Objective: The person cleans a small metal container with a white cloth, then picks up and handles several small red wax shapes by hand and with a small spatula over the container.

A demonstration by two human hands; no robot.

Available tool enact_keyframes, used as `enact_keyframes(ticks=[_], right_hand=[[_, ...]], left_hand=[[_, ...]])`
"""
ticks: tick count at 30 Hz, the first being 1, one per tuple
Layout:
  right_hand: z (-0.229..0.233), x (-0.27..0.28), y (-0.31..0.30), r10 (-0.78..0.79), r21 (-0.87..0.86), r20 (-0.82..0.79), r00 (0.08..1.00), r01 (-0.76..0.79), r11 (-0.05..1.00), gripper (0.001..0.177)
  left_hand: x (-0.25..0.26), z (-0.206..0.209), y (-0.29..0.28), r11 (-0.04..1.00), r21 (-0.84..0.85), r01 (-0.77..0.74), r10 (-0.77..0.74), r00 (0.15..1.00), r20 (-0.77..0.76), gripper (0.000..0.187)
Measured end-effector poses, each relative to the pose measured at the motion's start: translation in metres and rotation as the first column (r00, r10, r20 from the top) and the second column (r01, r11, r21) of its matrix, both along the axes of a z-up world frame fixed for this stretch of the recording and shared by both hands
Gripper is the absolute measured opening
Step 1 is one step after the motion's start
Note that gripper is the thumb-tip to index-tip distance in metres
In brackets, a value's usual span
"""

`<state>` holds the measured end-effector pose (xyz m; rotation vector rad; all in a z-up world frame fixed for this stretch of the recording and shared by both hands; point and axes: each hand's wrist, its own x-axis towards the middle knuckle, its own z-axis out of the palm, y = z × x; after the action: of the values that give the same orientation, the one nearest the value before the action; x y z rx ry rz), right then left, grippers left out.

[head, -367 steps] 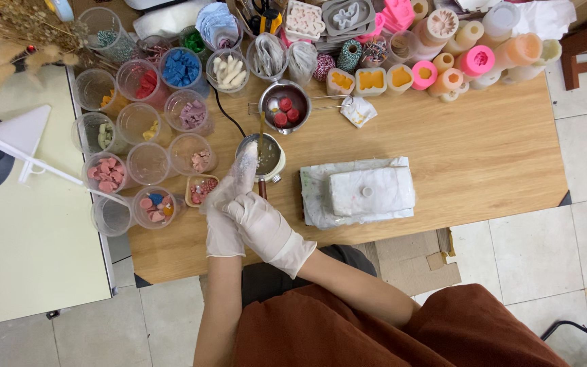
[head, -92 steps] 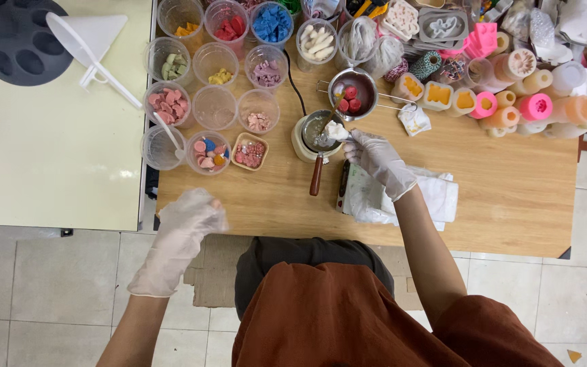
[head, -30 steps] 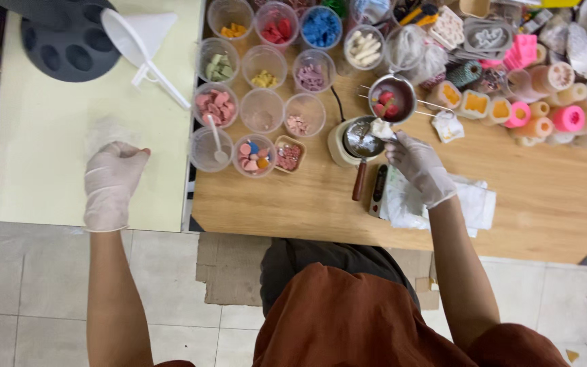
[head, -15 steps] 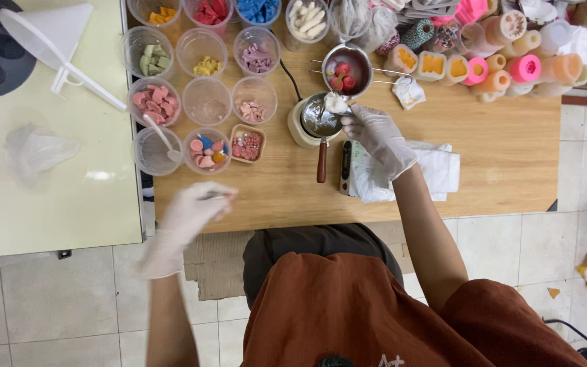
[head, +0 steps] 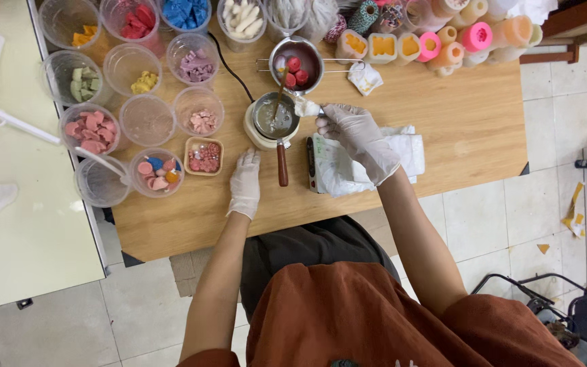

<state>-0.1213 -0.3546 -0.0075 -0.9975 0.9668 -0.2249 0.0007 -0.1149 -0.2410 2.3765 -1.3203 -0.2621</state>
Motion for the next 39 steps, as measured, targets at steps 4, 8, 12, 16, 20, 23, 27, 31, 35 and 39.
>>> enact_keyframes(ticks=[4,8,12,16,20,23,27,31,35,39], right_hand=[[0.004,-0.014,-0.005,-0.024,0.014,0.037,0.999,0.023,1.0,0.021],[0.014,-0.03,-0.017,-0.083,0.033,0.079,0.993,0.081,0.996,0.021],[0.032,-0.049,-0.03,-0.124,0.047,0.126,0.984,0.119,0.992,0.02],[0.06,-0.069,-0.041,-0.149,0.014,0.172,0.974,0.149,0.989,0.018],[0.081,-0.082,-0.053,-0.187,-0.018,0.247,0.951,0.197,0.98,0.019],[0.076,-0.082,-0.062,-0.169,-0.016,0.258,0.951,0.179,0.984,0.019],[0.049,-0.068,-0.06,-0.091,0.05,0.305,0.948,0.079,0.996,0.018],[0.025,-0.049,-0.05,0.021,0.1,0.285,0.958,-0.051,0.994,0.02],[0.01,-0.039,-0.041,0.054,0.155,0.271,0.961,-0.099,0.983,0.021],[0.002,-0.025,-0.04,0.122,0.09,0.194,0.973,-0.142,0.986,0.025]], left_hand=[[0.005,0.007,0.008,0.997,0.075,0.035,-0.031,0.998,-0.057,0.037],[0.009,0.012,0.001,0.963,0.271,0.008,0.018,0.996,-0.093,0.018],[0.014,0.017,0.009,0.996,0.072,0.048,-0.056,0.993,0.107,0.022],[0.004,0.054,0.007,0.797,-0.161,-0.582,0.495,0.783,-0.378,0.014],[0.005,0.13,0.002,0.627,-0.454,-0.633,0.36,0.752,-0.552,0.023],[0.01,0.179,-0.02,0.646,-0.549,-0.53,0.288,0.836,-0.468,0.023],[0.012,0.205,-0.065,0.759,-0.513,-0.402,0.206,0.895,-0.396,0.032],[0.011,0.198,-0.083,0.775,-0.424,-0.469,0.266,0.85,-0.454,0.032],[0.007,0.188,-0.072,0.741,-0.492,-0.458,0.215,0.855,-0.472,0.022],[0.001,0.181,-0.061,0.689,-0.51,-0.516,0.312,0.845,-0.434,0.019]])
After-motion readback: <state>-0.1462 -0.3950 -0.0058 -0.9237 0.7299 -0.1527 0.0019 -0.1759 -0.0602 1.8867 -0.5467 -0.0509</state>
